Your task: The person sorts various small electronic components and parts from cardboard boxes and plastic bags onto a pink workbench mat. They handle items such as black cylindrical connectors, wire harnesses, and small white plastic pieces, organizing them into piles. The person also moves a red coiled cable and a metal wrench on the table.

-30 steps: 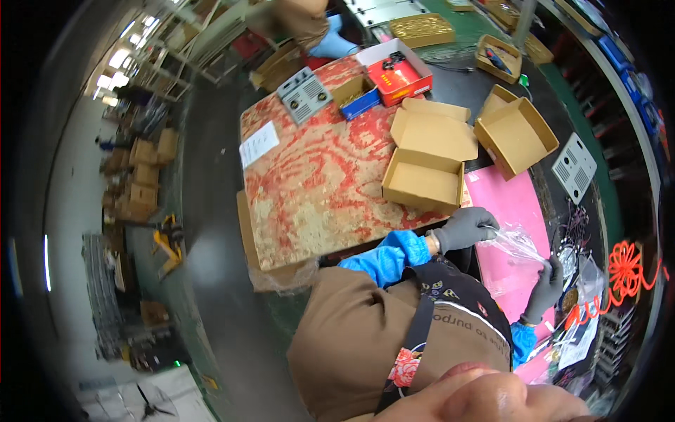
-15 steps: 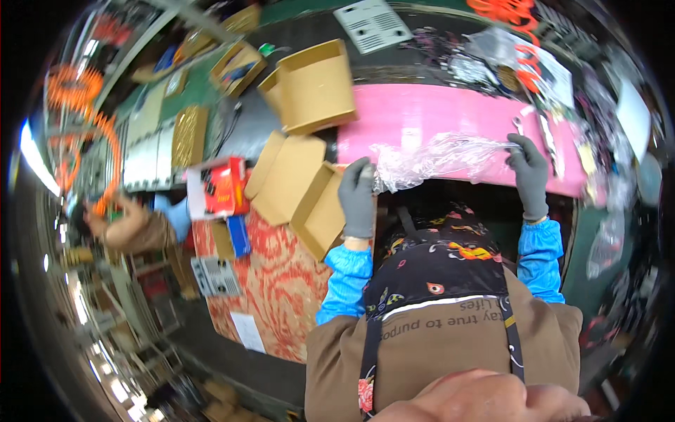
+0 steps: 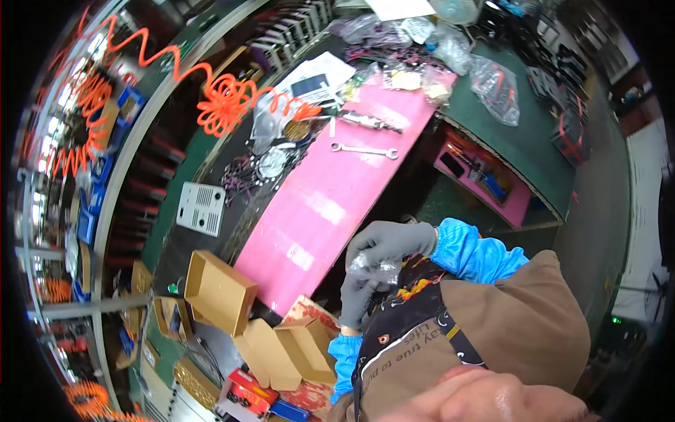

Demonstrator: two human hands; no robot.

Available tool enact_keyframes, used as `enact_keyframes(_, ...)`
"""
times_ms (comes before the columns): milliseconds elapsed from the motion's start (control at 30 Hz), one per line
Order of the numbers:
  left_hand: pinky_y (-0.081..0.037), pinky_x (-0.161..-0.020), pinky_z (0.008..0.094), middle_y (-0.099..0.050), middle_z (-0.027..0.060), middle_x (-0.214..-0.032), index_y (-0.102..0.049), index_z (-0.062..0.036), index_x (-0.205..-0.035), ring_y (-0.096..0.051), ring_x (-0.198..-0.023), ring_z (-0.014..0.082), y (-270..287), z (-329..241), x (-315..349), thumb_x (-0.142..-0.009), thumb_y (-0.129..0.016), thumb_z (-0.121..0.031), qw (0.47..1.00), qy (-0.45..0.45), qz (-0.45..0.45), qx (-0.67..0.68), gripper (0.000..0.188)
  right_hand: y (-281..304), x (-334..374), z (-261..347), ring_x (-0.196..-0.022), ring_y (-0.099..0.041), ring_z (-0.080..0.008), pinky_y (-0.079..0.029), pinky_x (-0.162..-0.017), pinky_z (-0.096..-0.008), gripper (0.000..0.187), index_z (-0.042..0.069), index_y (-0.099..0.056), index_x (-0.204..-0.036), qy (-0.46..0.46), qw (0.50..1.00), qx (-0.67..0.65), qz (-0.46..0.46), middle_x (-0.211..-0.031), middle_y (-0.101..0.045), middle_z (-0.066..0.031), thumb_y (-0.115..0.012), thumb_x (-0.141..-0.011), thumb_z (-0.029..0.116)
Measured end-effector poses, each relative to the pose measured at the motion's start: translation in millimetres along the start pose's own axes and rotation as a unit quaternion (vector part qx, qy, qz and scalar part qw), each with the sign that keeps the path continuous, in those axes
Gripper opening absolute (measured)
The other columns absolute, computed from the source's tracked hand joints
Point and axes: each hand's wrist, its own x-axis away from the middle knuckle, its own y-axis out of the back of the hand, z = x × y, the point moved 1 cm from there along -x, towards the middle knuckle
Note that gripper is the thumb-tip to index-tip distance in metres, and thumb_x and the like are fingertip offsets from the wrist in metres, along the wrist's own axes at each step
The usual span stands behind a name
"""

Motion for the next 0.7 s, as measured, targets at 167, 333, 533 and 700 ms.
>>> enact_keyframes(167,-0.048,-0.080,0.0271,-0.066,0.0053,-0.100,-0.064,-0.0013,-0.108,-0.060,-0.092,0.0122,-14.9,-18.4,-47.4,-0.095,-0.061,-0.016,0.996,-0.010,0.012,-0.089,0.020,49.3,49.9,31.7,-0.090,-0.061,-0.0095,-0.052,-0.078,-0.0272,0.035,-0.001,-0.065,-0.117,0.002,0.967,0.011,-0.255,-0.104,-0.067,-0.0046,-0.058,-0.083,0.004)
enact_keyframes(333,-0.053,-0.084,0.0338,-0.065,0.0130,-0.110,-0.058,0.0024,-0.116,-0.065,-0.097,0.0203,-57.9,-75.0,-74.4,-0.101,-0.051,-0.034,0.992,-0.076,-0.012,0.100,0.040,98.8,139.9,25.8,-0.089,-0.070,-0.0281,-0.055,-0.080,-0.0365,0.029,0.006,-0.068,-0.111,-0.003,0.786,0.417,-0.457,-0.106,-0.071,-0.0125,-0.064,-0.084,0.016)
enact_keyframes(533,-0.054,-0.087,0.0383,-0.063,0.0161,-0.118,-0.053,0.0032,-0.128,-0.064,-0.103,0.0254,-130.6,-83.4,-119.6,-0.102,-0.044,-0.039,0.971,-0.015,0.031,0.237,0.051,128.7,201.5,-1.6,-0.092,-0.070,-0.0264,-0.055,-0.080,-0.0353,0.032,0.011,-0.067,-0.117,0.020,0.690,0.453,-0.564,-0.104,-0.071,-0.0114,-0.066,-0.086,0.017)
enact_keyframes(700,-0.054,-0.089,0.0415,-0.060,0.0165,-0.121,-0.048,0.0002,-0.134,-0.063,-0.107,0.0281,-170.2,-81.1,-180.7,-0.101,-0.044,-0.040,0.989,-0.044,0.042,0.137,0.052,132.5,198.6,5.9,-0.106,-0.063,-0.0348,-0.053,-0.091,-0.0416,0.074,0.019,-0.039,-0.147,-0.016,0.867,0.338,-0.367,-0.142,-0.047,-0.0150,-0.069,-0.082,0.033)
